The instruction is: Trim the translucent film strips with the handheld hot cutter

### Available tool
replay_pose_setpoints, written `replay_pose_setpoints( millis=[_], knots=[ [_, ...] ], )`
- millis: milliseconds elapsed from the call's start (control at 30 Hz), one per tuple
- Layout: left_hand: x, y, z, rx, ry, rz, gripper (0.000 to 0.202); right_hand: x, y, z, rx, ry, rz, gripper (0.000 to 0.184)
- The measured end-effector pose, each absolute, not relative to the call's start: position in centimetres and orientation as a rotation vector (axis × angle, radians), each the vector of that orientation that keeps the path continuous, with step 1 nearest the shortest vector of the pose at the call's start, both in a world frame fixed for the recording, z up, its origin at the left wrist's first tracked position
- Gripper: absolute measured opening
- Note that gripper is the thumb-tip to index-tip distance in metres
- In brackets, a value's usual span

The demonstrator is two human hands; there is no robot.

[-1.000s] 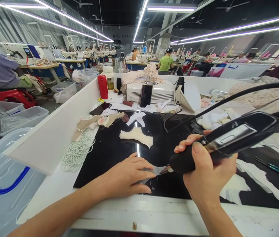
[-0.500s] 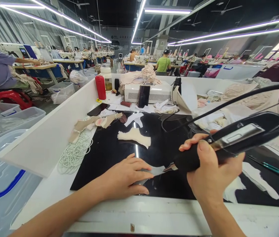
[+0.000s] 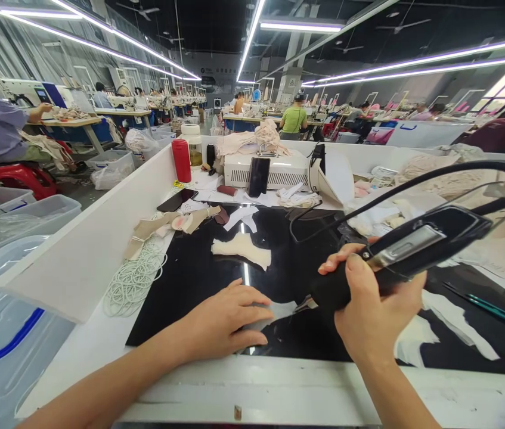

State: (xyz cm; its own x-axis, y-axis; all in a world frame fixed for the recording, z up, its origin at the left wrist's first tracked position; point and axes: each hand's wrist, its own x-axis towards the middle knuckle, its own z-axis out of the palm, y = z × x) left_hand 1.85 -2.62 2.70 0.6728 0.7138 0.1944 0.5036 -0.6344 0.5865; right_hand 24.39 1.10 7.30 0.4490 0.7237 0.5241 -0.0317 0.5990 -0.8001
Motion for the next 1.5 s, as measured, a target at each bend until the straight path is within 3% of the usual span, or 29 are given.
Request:
replay_pose_setpoints(
  millis=[133,333,433,600,667,733,767,833,900,1033,1233,1500],
  knots=[
    [1.8,-2.1,2.1,2.302,1.224,0.733,0.026,24.5,1.1,7.5,-0.806,-1.029,0.547,0.044],
    [1.9,-1.7,1.3,2.2,1.368,0.764,0.018,25.4,0.8,8.2,-0.943,-1.172,0.453,0.038],
    [2.0,-1.6,1.3,2.164,1.359,0.787,0.009,26.8,1.0,8.3,-1.24,-1.254,0.203,0.048],
    [2.3,-1.5,1.4,2.092,1.33,0.847,0.014,28.7,1.6,8.5,-1.418,-1.336,0.028,0.053],
    [2.3,-1.6,1.5,2.06,1.306,0.874,0.015,28.8,1.7,8.1,-1.386,-1.267,0.011,0.053],
    [2.4,-1.6,1.6,2.021,1.286,0.9,0.015,28.6,1.5,7.5,-1.227,-1.167,-0.065,0.068],
    [2.5,-1.6,1.6,1.998,1.279,0.912,0.014,28.3,1.3,7.0,-1.138,-1.164,-0.115,0.067],
    [2.5,-1.5,1.5,1.943,1.27,0.931,0.011,27.7,0.8,5.9,-1.035,-1.321,-0.176,0.042],
    [2.5,-1.4,1.4,1.878,1.265,0.947,0.007,26.8,0.4,4.8,-1.006,-1.66,-0.09,0.024],
    [2.3,-1.1,1.4,1.726,1.227,0.99,0.005,25.4,0.3,2.7,-0.884,-2.197,0.225,0.03],
    [1.9,-0.3,1.6,1.5,1.139,1.108,0.012,24.5,1.6,2.0,-0.973,-2.19,0.649,0.024],
    [1.6,1.2,0.4,1.295,1.059,1.129,0.049,22.8,3.4,2.6,-0.956,-2.058,0.622,0.025]
  ],
)
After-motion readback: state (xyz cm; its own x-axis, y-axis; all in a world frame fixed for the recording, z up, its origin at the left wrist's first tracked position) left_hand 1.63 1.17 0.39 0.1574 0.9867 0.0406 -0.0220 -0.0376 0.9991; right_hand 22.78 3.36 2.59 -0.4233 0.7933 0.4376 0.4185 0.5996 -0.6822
